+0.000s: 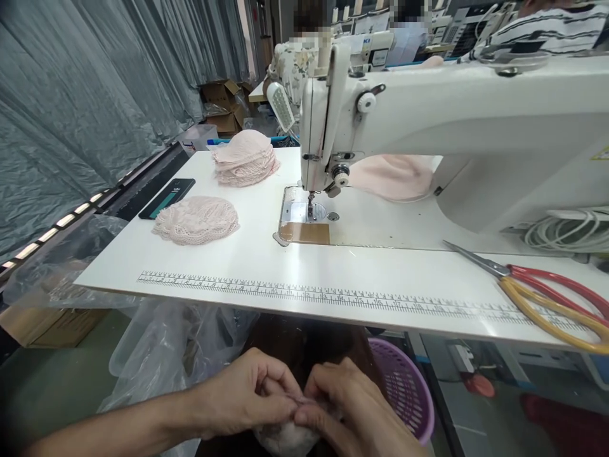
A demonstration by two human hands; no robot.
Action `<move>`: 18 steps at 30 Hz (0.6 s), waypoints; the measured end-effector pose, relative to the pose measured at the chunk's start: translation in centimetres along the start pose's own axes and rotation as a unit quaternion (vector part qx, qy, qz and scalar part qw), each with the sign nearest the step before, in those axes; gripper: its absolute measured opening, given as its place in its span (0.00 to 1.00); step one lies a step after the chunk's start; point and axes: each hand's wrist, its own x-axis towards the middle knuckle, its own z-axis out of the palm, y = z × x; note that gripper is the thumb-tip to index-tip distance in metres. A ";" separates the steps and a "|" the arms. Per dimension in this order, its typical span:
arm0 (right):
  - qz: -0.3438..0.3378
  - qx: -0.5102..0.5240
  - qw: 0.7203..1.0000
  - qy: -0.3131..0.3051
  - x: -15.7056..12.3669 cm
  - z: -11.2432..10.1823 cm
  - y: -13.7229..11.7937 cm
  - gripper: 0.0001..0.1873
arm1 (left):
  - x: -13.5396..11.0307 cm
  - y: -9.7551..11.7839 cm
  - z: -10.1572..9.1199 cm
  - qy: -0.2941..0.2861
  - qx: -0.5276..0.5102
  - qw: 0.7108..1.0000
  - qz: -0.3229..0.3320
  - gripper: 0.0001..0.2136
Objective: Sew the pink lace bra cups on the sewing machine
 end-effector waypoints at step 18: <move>0.084 0.240 0.957 -0.137 1.9 -0.5 -0.8 0.18 | -0.8 -0.6 -2.1 -0.059 -0.001 0.998 0.035 0.08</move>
